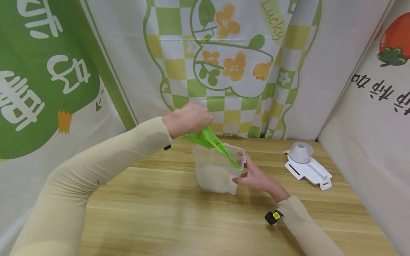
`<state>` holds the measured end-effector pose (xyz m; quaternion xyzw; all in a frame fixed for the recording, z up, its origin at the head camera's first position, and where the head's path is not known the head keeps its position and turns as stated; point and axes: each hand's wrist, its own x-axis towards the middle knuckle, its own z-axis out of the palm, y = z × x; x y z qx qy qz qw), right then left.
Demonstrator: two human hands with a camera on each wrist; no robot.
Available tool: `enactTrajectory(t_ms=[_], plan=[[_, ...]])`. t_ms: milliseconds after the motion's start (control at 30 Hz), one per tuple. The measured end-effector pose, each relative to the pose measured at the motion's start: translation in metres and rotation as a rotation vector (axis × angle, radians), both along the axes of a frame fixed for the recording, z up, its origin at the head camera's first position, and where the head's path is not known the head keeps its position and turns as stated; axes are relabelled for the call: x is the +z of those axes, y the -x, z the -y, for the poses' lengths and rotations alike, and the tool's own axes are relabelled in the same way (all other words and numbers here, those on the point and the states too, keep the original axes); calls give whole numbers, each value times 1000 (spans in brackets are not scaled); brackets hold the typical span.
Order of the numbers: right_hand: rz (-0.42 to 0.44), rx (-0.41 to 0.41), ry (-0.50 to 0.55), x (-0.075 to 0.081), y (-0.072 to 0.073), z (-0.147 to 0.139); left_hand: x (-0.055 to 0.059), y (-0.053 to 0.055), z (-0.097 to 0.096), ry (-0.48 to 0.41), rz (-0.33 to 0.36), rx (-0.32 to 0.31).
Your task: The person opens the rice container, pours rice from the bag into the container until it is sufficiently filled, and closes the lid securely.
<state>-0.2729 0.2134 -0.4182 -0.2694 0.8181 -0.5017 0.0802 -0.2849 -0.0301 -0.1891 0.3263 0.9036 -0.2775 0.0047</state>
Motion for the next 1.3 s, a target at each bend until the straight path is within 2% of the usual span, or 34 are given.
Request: enactTrajectory(t_ms=[167, 400, 733, 933, 1133, 1300], plan=[[10, 6, -7, 0, 0, 1, 1, -1, 0, -4, -2, 6], [10, 14, 10, -2, 2, -1, 5, -4, -3, 15, -36, -29], [31, 25, 26, -2, 0, -1, 9, -8, -3, 57, -63, -23], [13, 27, 27, -2, 0, -1, 11, -9, -3, 75, -77, -10], [5, 35, 45, -4, 2, -1, 12, -9, -5, 93, -117, 20], [-10, 43, 50, -5, 3, 0, 5, -4, -4, 23, -193, -32]])
